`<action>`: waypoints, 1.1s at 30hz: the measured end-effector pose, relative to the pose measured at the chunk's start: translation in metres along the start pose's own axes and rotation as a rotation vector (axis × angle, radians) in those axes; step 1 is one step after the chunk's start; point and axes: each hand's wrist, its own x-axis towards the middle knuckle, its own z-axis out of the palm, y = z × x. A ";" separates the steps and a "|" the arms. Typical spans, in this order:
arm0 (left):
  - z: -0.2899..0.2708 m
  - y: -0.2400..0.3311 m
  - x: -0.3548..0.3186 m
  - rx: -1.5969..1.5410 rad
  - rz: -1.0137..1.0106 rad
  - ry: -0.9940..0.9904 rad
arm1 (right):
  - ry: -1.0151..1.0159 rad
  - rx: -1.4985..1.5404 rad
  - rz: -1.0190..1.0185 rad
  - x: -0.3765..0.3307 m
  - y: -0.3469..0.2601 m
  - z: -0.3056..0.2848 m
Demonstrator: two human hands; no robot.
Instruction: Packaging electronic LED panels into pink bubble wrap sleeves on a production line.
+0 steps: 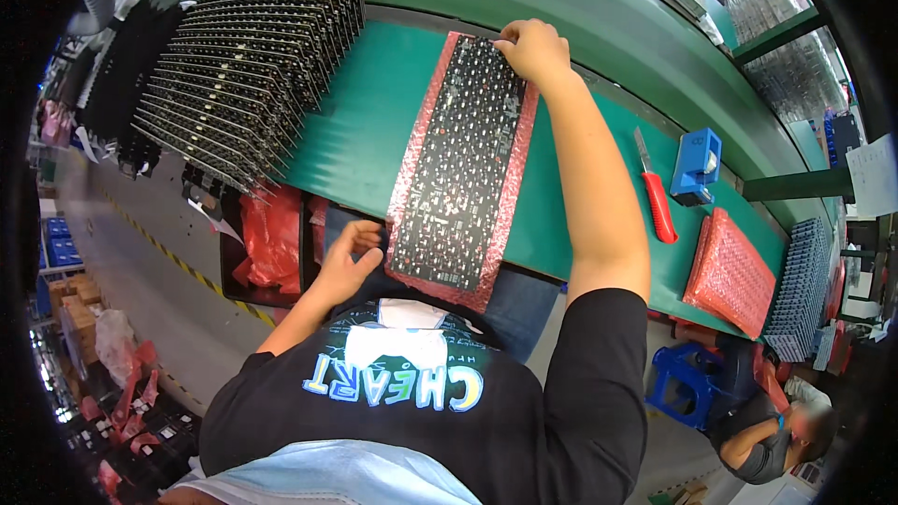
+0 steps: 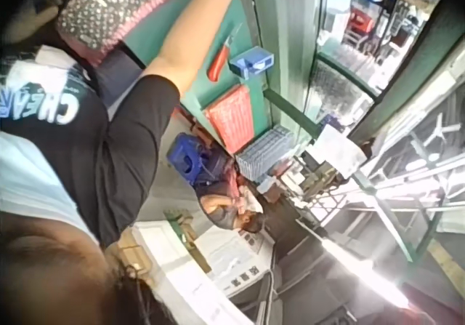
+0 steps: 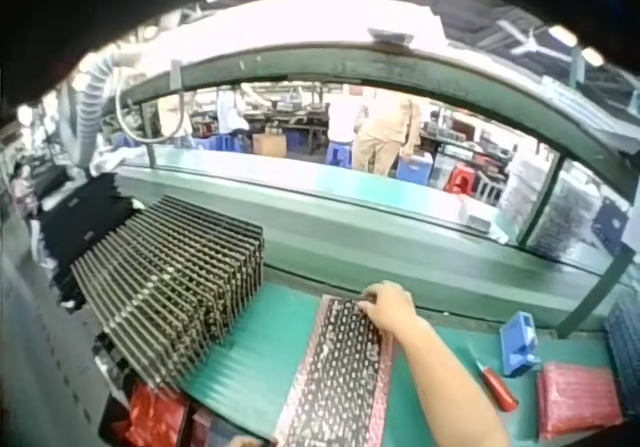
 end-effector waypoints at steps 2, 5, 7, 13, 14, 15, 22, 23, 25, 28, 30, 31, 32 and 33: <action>0.006 -0.001 0.005 -0.229 -0.089 -0.179 | -0.226 0.004 0.052 0.017 -0.001 0.000; 0.011 0.003 0.007 -0.207 -0.007 -0.226 | -0.363 0.012 0.077 0.026 -0.003 0.002; 0.013 0.010 0.009 0.085 0.238 -0.154 | -0.399 0.032 0.094 0.030 -0.002 0.001; 0.008 -0.004 0.023 -0.391 -0.021 -0.327 | -0.564 0.098 0.125 0.041 -0.011 -0.010; 0.006 -0.005 0.028 -0.393 -0.032 -0.325 | -0.591 0.114 0.130 0.051 -0.013 -0.013; 0.002 -0.004 0.034 -0.319 -0.147 -0.467 | -0.618 0.130 0.135 0.050 -0.012 -0.013; 0.011 -0.001 0.027 -0.448 -0.278 -0.755 | -0.766 0.229 0.163 0.056 -0.028 -0.027; 0.014 0.000 0.025 -0.563 -0.207 -0.698 | -0.786 0.244 0.162 0.054 -0.032 -0.028; 0.017 0.005 0.021 -0.555 -0.187 -0.671 | -0.820 0.273 0.170 0.060 -0.025 -0.039; 0.019 0.017 0.016 -0.530 -0.123 -0.586 | -0.872 0.320 0.184 0.071 0.001 -0.059; 0.018 0.022 0.015 -0.547 -0.080 -0.596 | -0.924 0.390 0.063 0.076 -0.008 -0.096; 0.018 0.024 0.017 -0.563 -0.031 -0.613 | -0.925 0.390 0.061 0.074 -0.018 -0.111; 0.017 0.024 0.020 -0.579 0.019 -0.633 | -0.873 0.413 0.135 0.068 -0.027 -0.127; 0.017 0.023 0.022 -0.598 0.072 -0.651 | -0.822 0.433 0.206 0.060 -0.038 -0.142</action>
